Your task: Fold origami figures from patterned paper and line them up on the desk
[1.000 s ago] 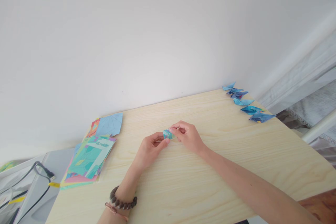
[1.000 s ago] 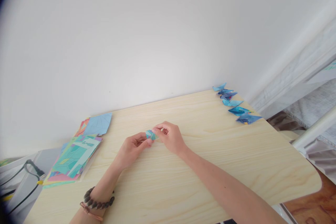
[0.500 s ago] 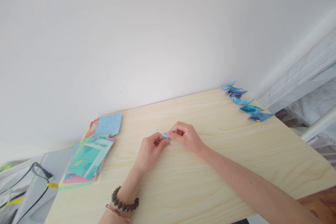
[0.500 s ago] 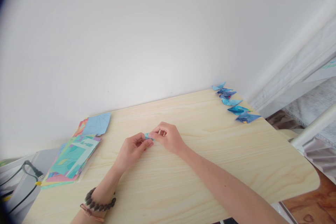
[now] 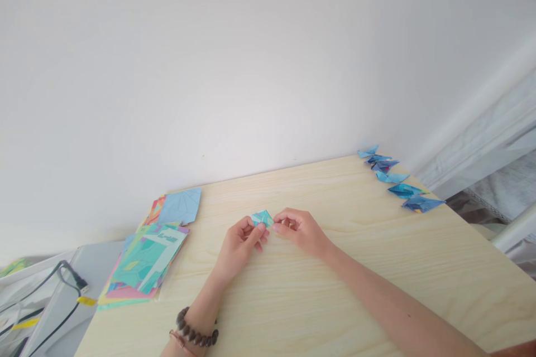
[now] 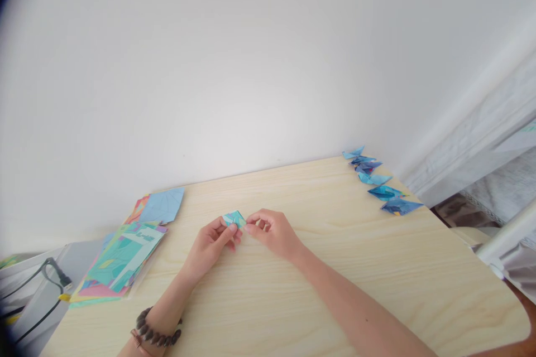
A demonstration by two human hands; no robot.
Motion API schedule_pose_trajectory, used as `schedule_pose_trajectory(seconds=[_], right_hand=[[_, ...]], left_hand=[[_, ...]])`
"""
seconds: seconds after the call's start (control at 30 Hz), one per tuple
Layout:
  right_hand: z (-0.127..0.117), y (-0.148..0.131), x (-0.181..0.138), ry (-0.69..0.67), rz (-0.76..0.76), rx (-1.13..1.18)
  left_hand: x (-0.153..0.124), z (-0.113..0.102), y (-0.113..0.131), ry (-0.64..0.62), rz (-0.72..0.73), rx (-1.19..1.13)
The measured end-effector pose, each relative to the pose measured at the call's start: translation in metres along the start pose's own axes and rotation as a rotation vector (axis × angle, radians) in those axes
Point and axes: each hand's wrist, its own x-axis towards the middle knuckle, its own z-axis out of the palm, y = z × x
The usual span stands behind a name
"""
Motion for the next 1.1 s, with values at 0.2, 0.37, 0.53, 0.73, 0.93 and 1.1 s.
schedule_pose_trajectory(seconds=[0.2, 0.37, 0.53, 0.73, 0.93, 1.1], right_hand=[[0.001, 0.000, -0.001, -0.013, -0.012, -0.026], [0.003, 0.000, -0.002, -0.060, -0.059, -0.095], [0.005, -0.004, -0.004, -0.028, -0.106, -0.105], [0.007, -0.010, -0.007, 0.007, -0.201, -0.157], [0.008, -0.007, -0.004, 0.047, -0.175, -0.167], [0.010, -0.009, -0.007, -0.048, -0.166, -0.248]], left_hand=[[-0.002, 0.001, 0.001, 0.018, 0.001, 0.030], [-0.001, -0.003, -0.003, 0.058, 0.045, -0.004], [0.001, -0.006, -0.008, 0.107, 0.059, -0.046], [-0.001, -0.006, -0.005, 0.128, 0.068, -0.021], [0.004, -0.001, -0.009, 0.224, 0.002, -0.158], [0.004, 0.003, -0.014, 0.311, -0.020, -0.347]])
